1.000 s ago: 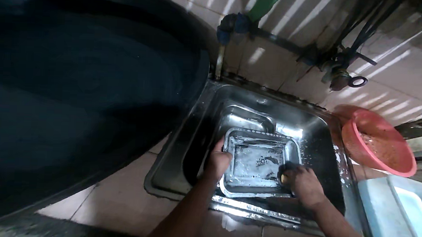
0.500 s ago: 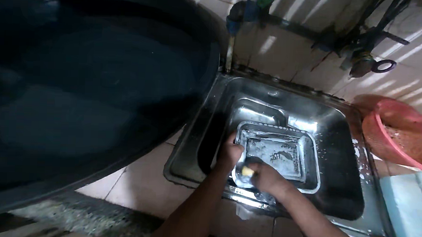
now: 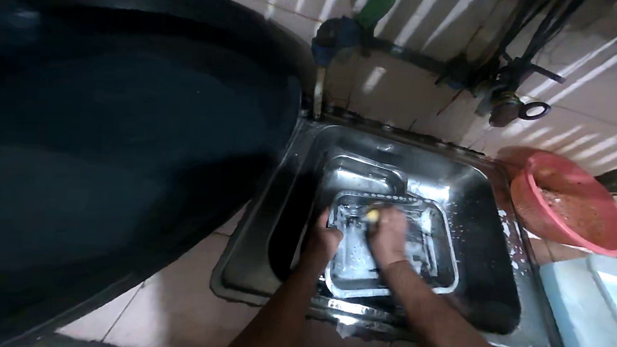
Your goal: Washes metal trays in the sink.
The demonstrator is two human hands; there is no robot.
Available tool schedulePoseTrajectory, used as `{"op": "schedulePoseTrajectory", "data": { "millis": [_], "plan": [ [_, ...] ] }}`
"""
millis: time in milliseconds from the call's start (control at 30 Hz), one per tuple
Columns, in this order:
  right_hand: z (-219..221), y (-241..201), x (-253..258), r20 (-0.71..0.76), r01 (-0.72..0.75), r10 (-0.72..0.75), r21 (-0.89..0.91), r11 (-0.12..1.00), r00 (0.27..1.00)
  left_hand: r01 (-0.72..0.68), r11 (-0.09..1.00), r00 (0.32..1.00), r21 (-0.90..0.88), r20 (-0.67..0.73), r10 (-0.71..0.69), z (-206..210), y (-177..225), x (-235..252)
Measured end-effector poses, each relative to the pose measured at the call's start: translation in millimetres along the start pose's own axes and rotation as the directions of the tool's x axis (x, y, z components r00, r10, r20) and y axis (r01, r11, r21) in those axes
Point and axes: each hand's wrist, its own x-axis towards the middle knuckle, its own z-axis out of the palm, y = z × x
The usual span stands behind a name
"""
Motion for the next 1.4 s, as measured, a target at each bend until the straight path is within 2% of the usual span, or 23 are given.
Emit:
{"op": "schedulePoseTrajectory", "data": {
  "millis": [67,100,167,200,267,333,367,433,500,567,667,733,833,967,1067,1133,1200,1333,1400],
  "plan": [
    [23.0,-25.9,3.5,0.000,0.253,-0.253,-0.002,0.967,0.967,-0.018,1.000,1.000,-0.022,0.000,0.018,0.7,-0.5,2.4],
    [25.9,-26.6,8.2,0.014,0.326,-0.326,-0.009,0.945,0.945,-0.019,1.000,1.000,-0.023,0.001,0.019,0.2,-0.3,2.8],
    [18.0,-3.2,15.0,0.066,0.351,-0.347,-0.065,0.934,0.936,-0.006,0.999,1.000,-0.040,0.007,0.007,-1.1,-0.9,1.1],
    [8.6,16.3,16.6,0.077,0.284,-0.278,-0.082,0.955,0.958,-0.001,0.999,1.000,-0.046,0.009,0.001,-1.7,-0.5,0.8],
    [-12.9,56.6,17.3,0.011,0.040,-0.040,-0.080,0.996,0.999,0.005,0.998,1.000,-0.056,0.011,-0.005,-1.8,-0.6,1.4],
    [-25.3,77.2,18.1,-0.068,-0.191,0.190,-0.010,0.981,0.979,0.004,0.998,1.000,-0.070,0.020,-0.002,0.3,-4.8,2.2],
    [-26.2,74.0,18.4,-0.078,-0.263,0.265,0.032,0.964,0.961,0.001,0.997,1.000,-0.082,0.030,0.001,1.4,-6.9,2.9],
    [-21.8,43.0,16.0,-0.036,-0.266,0.269,0.083,0.960,0.962,-0.002,0.993,0.999,-0.117,0.050,0.008,1.1,-6.2,3.0],
    [-15.0,-2.2,10.7,0.060,-0.165,0.158,0.125,0.978,0.986,-0.013,0.990,0.998,-0.137,0.059,0.022,-0.1,-3.6,0.3],
    [-7.6,-41.2,10.0,0.117,-0.110,0.083,0.252,0.961,0.990,-0.041,0.990,0.998,-0.138,0.050,0.049,0.2,-5.5,-1.2],
    [-3.0,-65.2,11.6,0.201,-0.209,0.132,0.430,0.878,0.971,-0.118,0.981,0.991,-0.156,0.038,0.125,0.2,-11.9,-3.7],
    [-10.3,-68.8,0.5,0.287,-0.263,0.137,0.470,0.843,0.948,-0.127,0.978,0.991,-0.168,0.024,0.132,0.0,-11.5,-6.2],
    [-17.5,-64.7,-26.2,0.451,-0.259,0.087,0.336,0.905,0.888,-0.108,0.979,0.994,-0.172,0.004,0.111,-1.5,-10.4,-8.0],
    [-33.5,-59.5,-47.7,0.683,-0.047,-0.023,0.084,0.995,0.730,-0.047,0.978,0.994,-0.204,0.089,0.066,-3.6,-6.9,-5.8],
    [-39.5,-51.7,-40.5,0.796,0.082,-0.100,0.064,0.995,0.597,0.012,0.980,0.995,-0.200,0.097,0.007,-0.5,1.5,-6.3],
    [-45.2,-39.1,-35.1,0.826,0.107,-0.104,0.054,0.993,0.554,0.002,0.983,0.996,-0.185,0.085,0.014,-0.2,-0.5,-5.0],
    [-52.3,-4.5,-36.1,0.802,0.078,-0.082,0.045,0.996,0.591,0.001,0.982,0.997,-0.190,0.078,0.014,0.7,-5.2,-1.9],
    [-61.5,100.8,-42.5,0.545,0.029,0.019,-0.079,0.996,0.838,0.028,0.983,0.995,-0.180,0.103,-0.010,-1.3,-2.4,-2.5],
    [-73.7,116.0,-38.7,0.341,-0.068,0.073,-0.027,0.997,0.937,0.036,0.988,0.995,-0.149,0.099,-0.022,-0.7,0.1,-3.3]
  ]
}}
